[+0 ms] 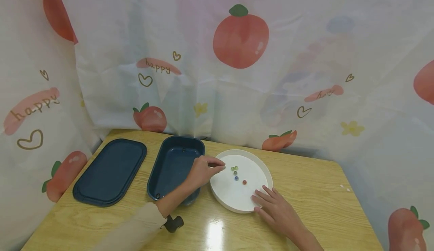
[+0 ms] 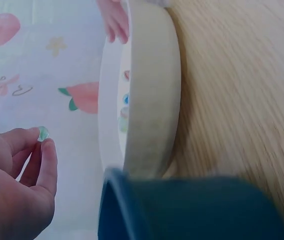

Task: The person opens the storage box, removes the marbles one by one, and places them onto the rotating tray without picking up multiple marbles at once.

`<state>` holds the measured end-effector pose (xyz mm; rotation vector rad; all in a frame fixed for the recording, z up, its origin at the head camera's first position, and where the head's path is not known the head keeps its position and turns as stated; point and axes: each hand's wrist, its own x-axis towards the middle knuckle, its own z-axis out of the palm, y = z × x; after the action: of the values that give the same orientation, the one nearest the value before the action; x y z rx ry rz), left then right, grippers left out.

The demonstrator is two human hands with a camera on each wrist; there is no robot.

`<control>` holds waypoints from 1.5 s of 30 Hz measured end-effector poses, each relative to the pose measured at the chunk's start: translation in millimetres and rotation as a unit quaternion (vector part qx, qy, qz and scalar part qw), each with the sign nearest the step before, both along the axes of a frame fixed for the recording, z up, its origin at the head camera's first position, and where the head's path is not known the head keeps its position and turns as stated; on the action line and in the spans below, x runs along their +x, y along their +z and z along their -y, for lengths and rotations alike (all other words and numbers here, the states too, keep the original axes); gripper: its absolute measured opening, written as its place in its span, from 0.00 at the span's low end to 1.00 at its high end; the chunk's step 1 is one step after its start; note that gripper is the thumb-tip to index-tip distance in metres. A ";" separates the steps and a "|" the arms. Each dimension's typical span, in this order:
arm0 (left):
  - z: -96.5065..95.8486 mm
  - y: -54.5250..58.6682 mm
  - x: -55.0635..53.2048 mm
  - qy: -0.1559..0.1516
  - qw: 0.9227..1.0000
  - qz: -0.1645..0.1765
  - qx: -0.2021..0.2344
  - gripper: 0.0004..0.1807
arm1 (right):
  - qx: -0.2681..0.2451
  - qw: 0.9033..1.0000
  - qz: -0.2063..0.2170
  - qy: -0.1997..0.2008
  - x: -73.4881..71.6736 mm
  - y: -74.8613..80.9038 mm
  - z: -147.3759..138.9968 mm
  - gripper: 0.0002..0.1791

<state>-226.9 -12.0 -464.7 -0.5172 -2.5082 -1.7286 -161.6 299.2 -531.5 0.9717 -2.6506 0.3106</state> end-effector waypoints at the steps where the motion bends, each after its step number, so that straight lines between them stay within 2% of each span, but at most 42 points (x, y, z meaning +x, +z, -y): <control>1: -4.2 -0.7 -0.6 0.003 1.000 0.001 -0.002 0.06 | 0.001 1.000 0.003 -0.001 0.0 0.3 0.1 0.19; 4: -16.9 -4.4 -3.3 0.010 1.000 0.009 -0.012 0.05 | 0.006 1.000 0.010 -0.006 -0.1 1.0 0.3 0.19; 9: -35.8 -7.7 -5.6 0.004 1.000 0.016 -0.011 0.05 | 0.006 1.000 0.010 -0.004 -0.8 1.5 0.0 0.19; 16: -52.6 -11.8 -5.8 0.012 1.000 0.019 -0.012 0.04 | 0.003 1.000 0.001 0.006 -1.0 2.7 -0.2 0.19; 20: -59.0 -15.2 -7.5 0.028 0.999 0.024 -0.018 0.03 | -0.002 1.000 -0.007 0.014 -1.6 2.8 -0.1 0.19; 29: -68.0 -21.3 -11.3 0.042 0.999 0.034 -0.006 0.02 | -0.011 1.000 -0.015 0.018 -1.0 1.3 -0.7 0.19; 37: -75.2 -28.5 -16.9 0.060 0.998 0.029 -0.007 0.02 | -0.009 1.000 -0.013 0.016 -0.3 0.7 -0.7 0.19; 45: -81.2 -30.8 -21.7 0.053 0.998 0.021 -0.029 0.02 | -0.008 1.000 -0.014 0.017 -0.5 1.0 -0.5 0.19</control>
<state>-248.5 69.2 -495.5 -0.3479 -2.5710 -1.6504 -162.1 299.8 -530.5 1.0092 -2.6053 0.3226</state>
